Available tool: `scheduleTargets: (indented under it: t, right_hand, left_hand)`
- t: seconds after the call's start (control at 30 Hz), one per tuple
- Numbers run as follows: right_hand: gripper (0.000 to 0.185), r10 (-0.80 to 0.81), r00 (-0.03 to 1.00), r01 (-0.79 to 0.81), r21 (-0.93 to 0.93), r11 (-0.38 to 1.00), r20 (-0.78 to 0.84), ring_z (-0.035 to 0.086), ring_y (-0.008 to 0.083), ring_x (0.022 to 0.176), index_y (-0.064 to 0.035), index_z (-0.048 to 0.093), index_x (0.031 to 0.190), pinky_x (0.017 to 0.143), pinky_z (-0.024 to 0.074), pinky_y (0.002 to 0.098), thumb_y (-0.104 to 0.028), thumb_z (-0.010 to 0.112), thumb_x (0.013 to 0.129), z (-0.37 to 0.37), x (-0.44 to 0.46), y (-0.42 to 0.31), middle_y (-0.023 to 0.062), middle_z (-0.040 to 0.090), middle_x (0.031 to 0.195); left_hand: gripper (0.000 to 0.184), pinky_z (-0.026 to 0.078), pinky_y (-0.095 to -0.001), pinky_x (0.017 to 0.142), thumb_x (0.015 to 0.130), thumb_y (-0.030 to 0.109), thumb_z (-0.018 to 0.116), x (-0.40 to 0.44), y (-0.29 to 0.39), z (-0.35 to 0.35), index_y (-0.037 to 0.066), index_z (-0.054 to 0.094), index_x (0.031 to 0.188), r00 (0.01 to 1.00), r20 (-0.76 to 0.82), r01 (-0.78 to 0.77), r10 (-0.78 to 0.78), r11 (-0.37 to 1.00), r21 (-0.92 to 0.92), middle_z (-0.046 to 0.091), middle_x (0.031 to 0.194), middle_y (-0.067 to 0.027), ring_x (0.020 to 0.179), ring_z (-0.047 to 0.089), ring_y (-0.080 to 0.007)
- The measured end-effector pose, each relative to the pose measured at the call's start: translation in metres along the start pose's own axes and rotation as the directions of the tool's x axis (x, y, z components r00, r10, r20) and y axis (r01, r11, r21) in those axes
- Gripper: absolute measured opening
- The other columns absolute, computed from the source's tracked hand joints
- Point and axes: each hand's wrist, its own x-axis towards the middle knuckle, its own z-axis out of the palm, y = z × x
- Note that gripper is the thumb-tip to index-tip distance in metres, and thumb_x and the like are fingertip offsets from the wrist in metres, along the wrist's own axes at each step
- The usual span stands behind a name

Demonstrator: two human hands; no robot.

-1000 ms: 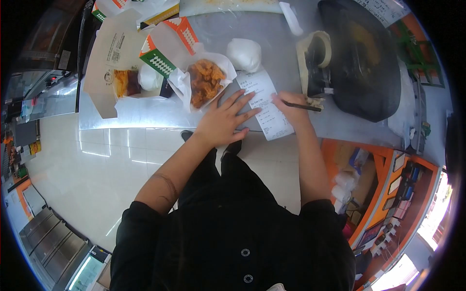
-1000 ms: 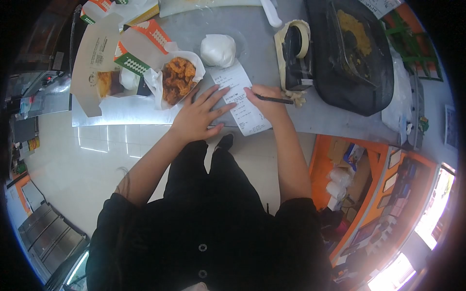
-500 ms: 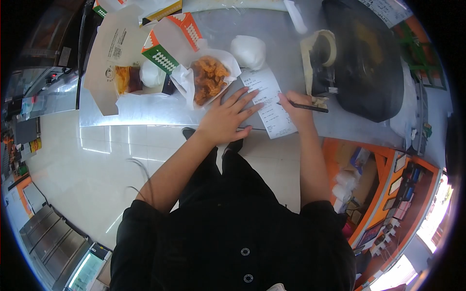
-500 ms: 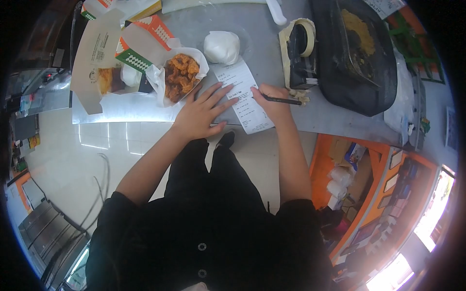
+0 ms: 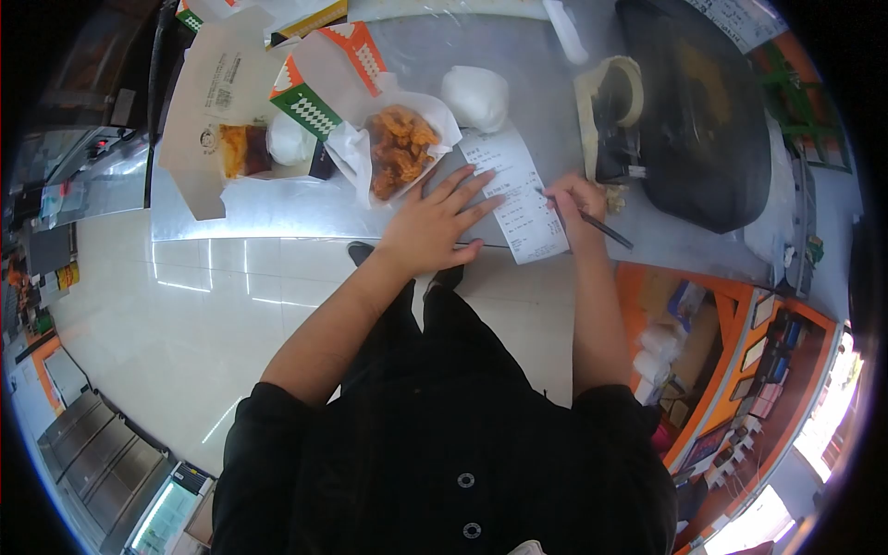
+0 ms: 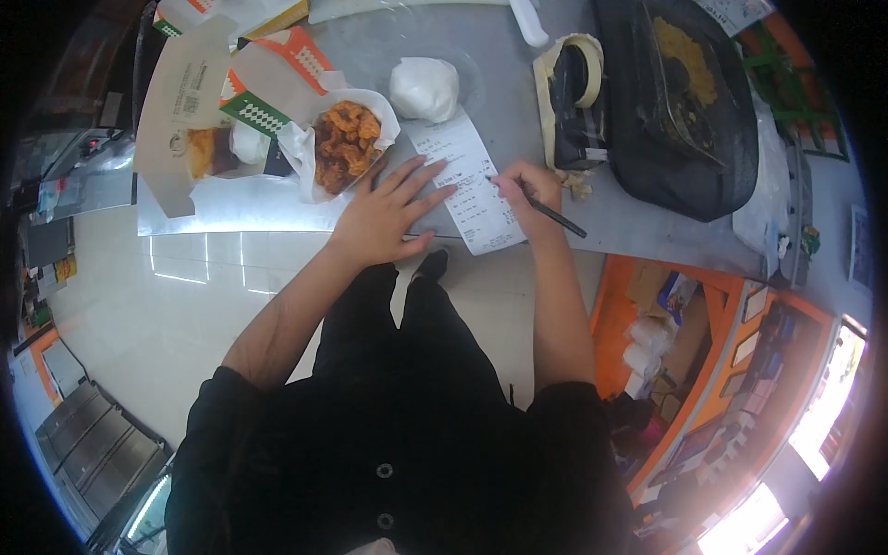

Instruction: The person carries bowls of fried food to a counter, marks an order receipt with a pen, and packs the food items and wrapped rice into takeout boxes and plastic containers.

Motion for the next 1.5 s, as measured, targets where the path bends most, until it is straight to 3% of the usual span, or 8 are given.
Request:
scheduleTargets:
  t: [0.1,0.2,0.3,0.8,0.9,1.0,1.3,1.5]
  right_hand:
    - [0.023,0.248,0.968,-0.248,-0.177,0.953,-0.020,0.049,0.0131,0.047,0.0017,0.060,0.069,0.047,0.0393,0.0281,-0.017,0.060,0.083,0.000,-0.001,-0.018,0.0058,0.054,0.053]
    - [0.026,0.029,0.999,-0.015,-0.374,0.927,0.033,0.048,0.0147,0.044,0.0017,0.057,0.064,0.046,0.0385,0.0282,-0.017,0.061,0.081,0.003,0.002,-0.007,0.0095,0.056,0.053]
    - [0.029,0.139,0.986,-0.085,-0.444,0.892,0.091,0.049,0.0167,0.044,0.0018,0.054,0.061,0.046,0.0385,0.0293,-0.018,0.062,0.081,0.000,0.003,-0.012,0.0118,0.056,0.054]
    - [0.029,0.133,0.988,-0.071,-0.542,0.837,0.076,0.049,0.0196,0.044,0.0020,0.052,0.061,0.047,0.0386,0.0322,-0.017,0.064,0.079,0.000,0.003,-0.009,0.0122,0.053,0.053]
    - [0.028,0.050,0.998,-0.027,-0.515,0.857,0.030,0.048,0.0197,0.044,0.0021,0.052,0.061,0.047,0.0386,0.0324,-0.016,0.063,0.080,0.000,0.001,-0.003,0.0123,0.052,0.053]
    - [0.029,0.159,0.986,-0.121,-0.457,0.881,0.046,0.049,0.0203,0.045,0.0022,0.052,0.060,0.048,0.0387,0.0328,-0.016,0.062,0.080,-0.001,-0.001,-0.012,0.0132,0.053,0.054]
    - [0.026,0.027,0.999,-0.009,-0.518,0.855,0.026,0.051,0.0201,0.045,0.0027,0.053,0.062,0.046,0.0377,0.0315,-0.014,0.062,0.079,-0.005,-0.002,-0.003,0.0133,0.055,0.054]
    - [0.026,0.136,0.990,-0.101,-0.454,0.885,0.044,0.046,0.0215,0.044,0.0028,0.051,0.060,0.047,0.0366,0.0322,-0.012,0.061,0.079,-0.006,-0.012,-0.017,0.0121,0.052,0.052]
  left_hand:
    - [0.063,0.024,-0.0523,0.102,0.075,0.041,0.057,0.001,0.000,0.001,0.028,0.038,0.133,1.000,0.002,0.006,-0.006,1.000,0.002,0.029,0.143,0.0005,0.131,0.026,-0.0201]
    - [0.064,0.023,-0.0523,0.102,0.074,0.042,0.058,0.001,0.000,0.001,0.028,0.038,0.133,1.000,0.011,0.012,-0.012,1.000,-0.006,0.029,0.143,0.0006,0.132,0.026,-0.0199]
    - [0.065,0.023,-0.0521,0.103,0.074,0.042,0.058,0.002,0.000,0.001,0.028,0.038,0.133,1.000,0.021,0.022,-0.022,1.000,-0.009,0.029,0.143,0.0011,0.131,0.027,-0.0194]
    - [0.064,0.025,-0.0514,0.101,0.072,0.041,0.059,0.002,0.001,0.000,0.029,0.039,0.133,1.000,0.006,0.022,-0.022,1.000,0.006,0.030,0.142,0.0022,0.131,0.027,-0.0178]
    - [0.065,0.025,-0.0519,0.101,0.072,0.041,0.059,0.002,0.001,0.001,0.030,0.039,0.133,1.000,0.005,0.023,-0.023,1.000,0.003,0.030,0.142,0.0021,0.131,0.027,-0.0179]
    - [0.065,0.025,-0.0524,0.101,0.072,0.041,0.059,0.001,0.001,0.000,0.030,0.039,0.132,1.000,-0.004,0.022,-0.022,1.000,-0.002,0.030,0.142,0.0020,0.131,0.028,-0.0181]
    - [0.064,0.025,-0.0529,0.102,0.072,0.041,0.059,0.002,0.000,0.001,0.030,0.039,0.132,1.000,-0.007,0.020,-0.020,1.000,-0.008,0.030,0.142,0.0016,0.131,0.027,-0.0184]
    - [0.063,0.024,-0.0530,0.102,0.072,0.041,0.059,0.002,-0.001,0.002,0.030,0.040,0.131,0.999,0.010,0.040,-0.040,0.999,-0.024,0.030,0.142,0.0015,0.131,0.027,-0.0183]
